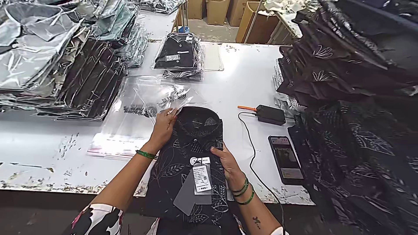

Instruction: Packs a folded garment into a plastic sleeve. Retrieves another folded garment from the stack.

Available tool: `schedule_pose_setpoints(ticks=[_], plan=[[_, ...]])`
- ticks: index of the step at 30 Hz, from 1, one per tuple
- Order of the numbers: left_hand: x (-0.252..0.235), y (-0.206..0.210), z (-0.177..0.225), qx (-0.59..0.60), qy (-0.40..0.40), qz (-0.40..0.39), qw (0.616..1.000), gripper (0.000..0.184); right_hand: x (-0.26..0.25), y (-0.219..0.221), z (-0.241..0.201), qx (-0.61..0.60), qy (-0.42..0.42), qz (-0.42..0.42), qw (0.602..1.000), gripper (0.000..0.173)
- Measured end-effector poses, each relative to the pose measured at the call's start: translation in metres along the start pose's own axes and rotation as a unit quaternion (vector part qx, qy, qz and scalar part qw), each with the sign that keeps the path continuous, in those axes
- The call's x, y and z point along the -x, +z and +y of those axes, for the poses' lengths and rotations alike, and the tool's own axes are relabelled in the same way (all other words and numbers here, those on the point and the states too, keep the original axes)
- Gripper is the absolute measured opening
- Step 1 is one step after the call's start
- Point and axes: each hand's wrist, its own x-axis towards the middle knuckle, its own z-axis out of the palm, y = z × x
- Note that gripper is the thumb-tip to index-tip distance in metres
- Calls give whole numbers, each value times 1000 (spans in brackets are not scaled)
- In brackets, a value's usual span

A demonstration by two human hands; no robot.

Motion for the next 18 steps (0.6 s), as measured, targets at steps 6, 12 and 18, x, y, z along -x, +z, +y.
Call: schedule_pose_setpoints(ticks=[6,12,18], plan=[[20,-15,15,-95,35,-120,988,45,1,4,7,21,-5,33,999,58],[38,-2,31,-103,57,-73,990,45,-10,12,6,40,-12,-5,999,56],[15,13,31,-133,92,-105,981,53,-23,18,12,88,-20,-13,996,66]])
